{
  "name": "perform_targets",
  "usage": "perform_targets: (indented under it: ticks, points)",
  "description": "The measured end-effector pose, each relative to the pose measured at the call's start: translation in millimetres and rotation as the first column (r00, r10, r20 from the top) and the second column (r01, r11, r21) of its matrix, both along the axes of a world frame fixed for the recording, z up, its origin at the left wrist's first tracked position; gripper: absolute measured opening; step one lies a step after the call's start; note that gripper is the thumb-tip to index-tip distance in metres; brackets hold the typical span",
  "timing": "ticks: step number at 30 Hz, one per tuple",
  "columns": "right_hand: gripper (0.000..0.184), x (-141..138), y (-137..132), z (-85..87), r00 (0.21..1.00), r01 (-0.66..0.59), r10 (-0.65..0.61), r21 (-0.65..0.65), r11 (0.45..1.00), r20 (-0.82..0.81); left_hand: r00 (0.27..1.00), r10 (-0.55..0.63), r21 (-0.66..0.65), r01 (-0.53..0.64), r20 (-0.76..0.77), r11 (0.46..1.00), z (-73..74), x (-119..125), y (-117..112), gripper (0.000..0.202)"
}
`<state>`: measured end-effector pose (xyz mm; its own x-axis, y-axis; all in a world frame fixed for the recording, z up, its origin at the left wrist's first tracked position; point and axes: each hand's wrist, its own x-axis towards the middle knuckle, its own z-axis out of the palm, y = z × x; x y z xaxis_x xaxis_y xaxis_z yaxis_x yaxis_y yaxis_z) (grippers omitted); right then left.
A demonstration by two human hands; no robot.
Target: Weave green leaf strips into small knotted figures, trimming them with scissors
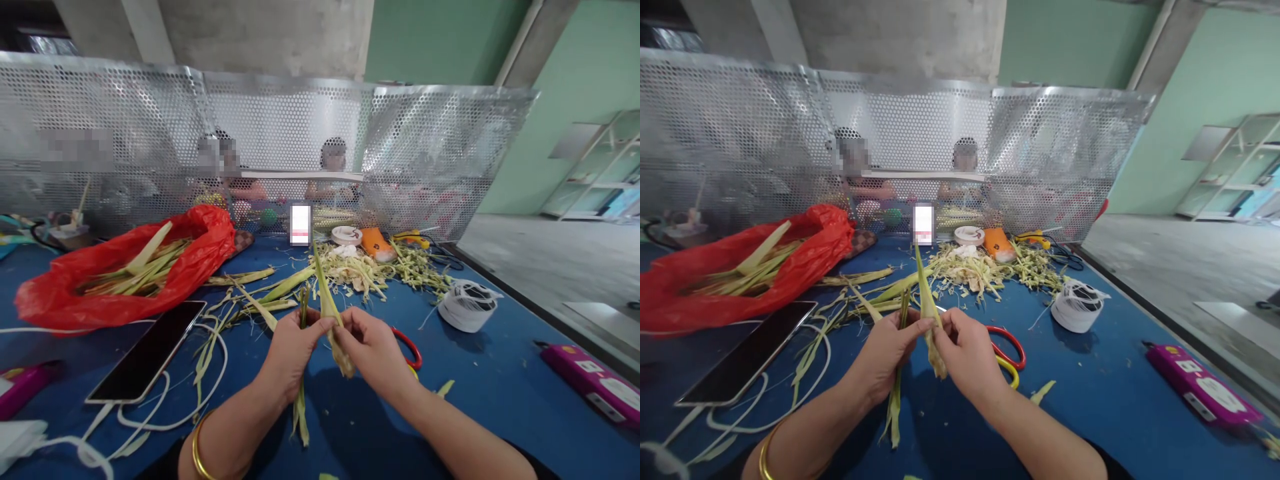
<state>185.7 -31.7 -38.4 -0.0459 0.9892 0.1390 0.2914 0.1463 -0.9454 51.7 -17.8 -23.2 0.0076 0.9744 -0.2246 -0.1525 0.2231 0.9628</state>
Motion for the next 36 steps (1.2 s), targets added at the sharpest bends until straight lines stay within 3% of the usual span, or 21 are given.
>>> perform_targets:
  ticks: [4, 9, 22, 28, 32, 36]
  points:
    - [0.027, 1.2, 2.7, 0.0, 0.982, -0.044, 0.017, -0.144, 0.989, -0.186, 1.0, -0.022, -0.028, 0.021, -0.013, 0.999, -2.6, -1.4, 2.3, 0.036]
    - [0.027, 5.1, 5.3, 1.1, 0.999, -0.003, 0.003, -0.008, 1.0, -0.033, 0.998, -0.016, -0.01, 0.015, -0.055, 1.0, 0.0, -1.4, 2.3, 0.036]
    - [0.029, 5.4, 5.2, -1.2, 1.0, 0.016, -0.016, -0.014, 1.0, 0.004, 0.987, -0.078, -0.011, 0.077, -0.14, 0.997, -4.5, -1.5, 4.1, 0.032]
    - [0.03, 4.4, 7.2, 1.9, 0.994, -0.042, 0.029, -0.127, 0.991, -0.101, 0.989, -0.102, -0.014, 0.102, -0.107, 0.995, -1.9, -2.1, 3.6, 0.034]
    - [0.028, 6.0, 8.8, -0.2, 1.0, -0.007, 0.006, -0.05, 0.999, -0.024, 0.989, -0.094, -0.013, 0.094, -0.111, 0.996, -3.2, -2.3, 4.9, 0.034]
    - [0.029, 6.8, 8.8, -2.6, 0.999, -0.008, 0.006, -0.061, 0.998, -0.032, 0.989, -0.073, -0.031, 0.069, -0.126, 0.997, -4.7, -2.3, 5.9, 0.037]
